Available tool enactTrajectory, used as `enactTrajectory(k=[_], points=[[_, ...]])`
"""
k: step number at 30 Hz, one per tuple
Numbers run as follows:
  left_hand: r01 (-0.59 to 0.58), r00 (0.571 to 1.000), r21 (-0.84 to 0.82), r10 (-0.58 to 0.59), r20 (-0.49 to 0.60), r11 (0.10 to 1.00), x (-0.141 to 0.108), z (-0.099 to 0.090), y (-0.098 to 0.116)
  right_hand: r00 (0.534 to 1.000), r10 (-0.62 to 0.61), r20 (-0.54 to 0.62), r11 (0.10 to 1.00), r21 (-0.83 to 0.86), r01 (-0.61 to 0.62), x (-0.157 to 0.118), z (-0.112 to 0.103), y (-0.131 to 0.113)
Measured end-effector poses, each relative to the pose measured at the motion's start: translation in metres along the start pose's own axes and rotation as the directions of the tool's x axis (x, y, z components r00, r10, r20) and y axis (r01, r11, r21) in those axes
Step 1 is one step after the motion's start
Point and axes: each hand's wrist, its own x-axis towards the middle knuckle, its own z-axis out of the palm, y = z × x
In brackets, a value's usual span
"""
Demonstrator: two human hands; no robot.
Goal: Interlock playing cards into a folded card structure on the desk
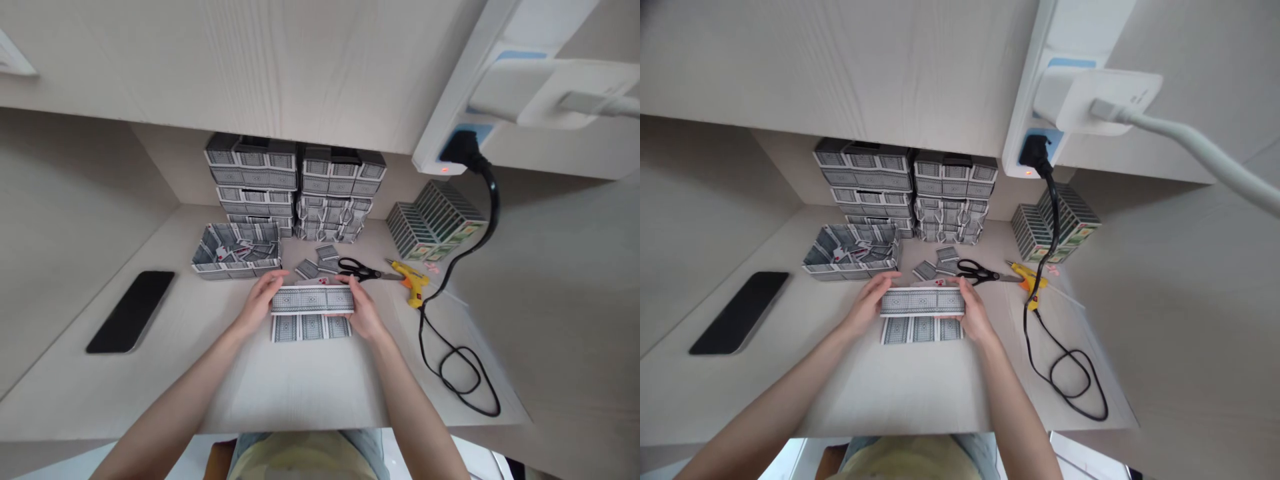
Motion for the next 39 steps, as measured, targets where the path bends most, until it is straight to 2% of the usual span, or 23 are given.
enactTrajectory(k=[4, 8, 11, 14, 19, 22, 26, 31, 35, 37, 39], points=[[-0.022, 0.999, -0.036, 0.024, 0.045, 0.999, 0.001, -0.005, 0.004, 0.990, -0.130, -0.045, 0.983, -0.138, 0.122, 0.003, -0.007, 0.001], [-0.037, 0.995, 0.118, 0.026, 0.091, 0.992, 0.002, -0.009, 0.005, 0.971, -0.220, -0.089, 0.915, -0.364, 0.174, 0.006, -0.017, 0.003], [-0.091, 0.991, 0.230, 0.064, 0.120, 0.969, 0.004, -0.009, 0.000, 0.959, -0.264, -0.104, 0.814, -0.557, 0.163, 0.007, -0.023, 0.006], [-0.134, 0.987, 0.329, 0.096, 0.130, 0.935, 0.005, -0.010, -0.007, 0.957, -0.288, -0.033, 0.700, -0.689, 0.187, 0.008, -0.025, 0.009], [-0.239, 0.968, 0.561, 0.243, 0.069, 0.792, 0.005, -0.013, -0.011, 0.923, -0.380, 0.062, 0.424, -0.875, 0.233, 0.007, -0.025, 0.011], [-0.278, 0.952, 0.644, 0.291, 0.090, 0.712, 0.003, -0.012, -0.010, 0.923, -0.375, 0.087, 0.348, -0.909, 0.227, 0.006, -0.025, 0.012], [-0.356, 0.928, 0.708, 0.321, 0.190, 0.610, 0.000, -0.009, -0.008, 0.935, -0.342, 0.098, 0.284, -0.937, 0.202, 0.004, -0.024, 0.014], [-0.447, 0.883, 0.730, 0.387, 0.267, 0.517, 0.000, -0.008, -0.008, 0.941, -0.333, 0.063, 0.257, -0.954, 0.155, 0.004, -0.020, 0.016], [-0.511, 0.850, 0.706, 0.410, 0.330, 0.490, 0.001, -0.005, -0.009, 0.881, -0.470, 0.054, 0.303, -0.928, 0.218, 0.007, -0.015, 0.022], [-0.532, 0.842, 0.682, 0.400, 0.362, 0.503, 0.002, -0.003, -0.011, 0.852, -0.515, 0.091, 0.279, -0.923, 0.267, 0.009, -0.014, 0.026], [-0.543, 0.837, 0.656, 0.398, 0.376, 0.524, 0.001, -0.001, -0.015, 0.851, -0.507, 0.139, 0.239, -0.926, 0.293, 0.012, -0.014, 0.031]])
